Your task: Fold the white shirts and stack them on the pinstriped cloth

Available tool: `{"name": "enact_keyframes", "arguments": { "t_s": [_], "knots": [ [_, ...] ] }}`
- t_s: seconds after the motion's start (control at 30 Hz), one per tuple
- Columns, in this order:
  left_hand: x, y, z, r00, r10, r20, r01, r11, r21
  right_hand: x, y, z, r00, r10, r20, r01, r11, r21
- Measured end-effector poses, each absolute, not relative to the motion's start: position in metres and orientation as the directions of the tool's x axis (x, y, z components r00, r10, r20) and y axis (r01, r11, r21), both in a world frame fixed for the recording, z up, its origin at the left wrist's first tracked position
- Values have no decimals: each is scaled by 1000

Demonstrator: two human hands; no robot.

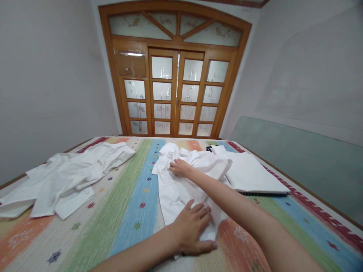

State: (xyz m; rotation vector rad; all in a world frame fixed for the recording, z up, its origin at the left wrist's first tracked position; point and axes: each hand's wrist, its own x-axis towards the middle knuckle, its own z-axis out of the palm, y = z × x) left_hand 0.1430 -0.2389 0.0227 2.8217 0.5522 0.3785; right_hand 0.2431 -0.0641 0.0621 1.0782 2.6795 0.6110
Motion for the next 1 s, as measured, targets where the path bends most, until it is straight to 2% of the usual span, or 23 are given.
{"name": "enact_keyframes", "arguments": {
  "t_s": [0.2,0.33,0.43,0.57,0.67,0.77,1.0],
  "knots": [
    [126,-232,18,867,454,202,420,-887,192,252,-58,73,-697,716,-51,624,639,449],
    [102,-226,17,808,573,135,549,-816,182,258,-56,91,-631,773,-61,667,581,466],
    [72,-215,24,722,689,68,677,-723,135,264,-56,105,-569,821,-44,717,521,463],
    [20,-192,39,517,856,-7,855,-517,-40,277,-56,115,-495,868,-38,774,461,434],
    [-22,-171,49,371,929,1,919,-367,-142,290,-55,116,-434,899,-67,812,422,404],
    [-55,-150,54,313,950,20,936,-304,-178,303,-53,119,-403,910,-94,847,410,337],
    [-82,-126,59,425,898,113,889,-390,-239,352,-64,145,-433,874,-222,893,450,28]
  ]
}}
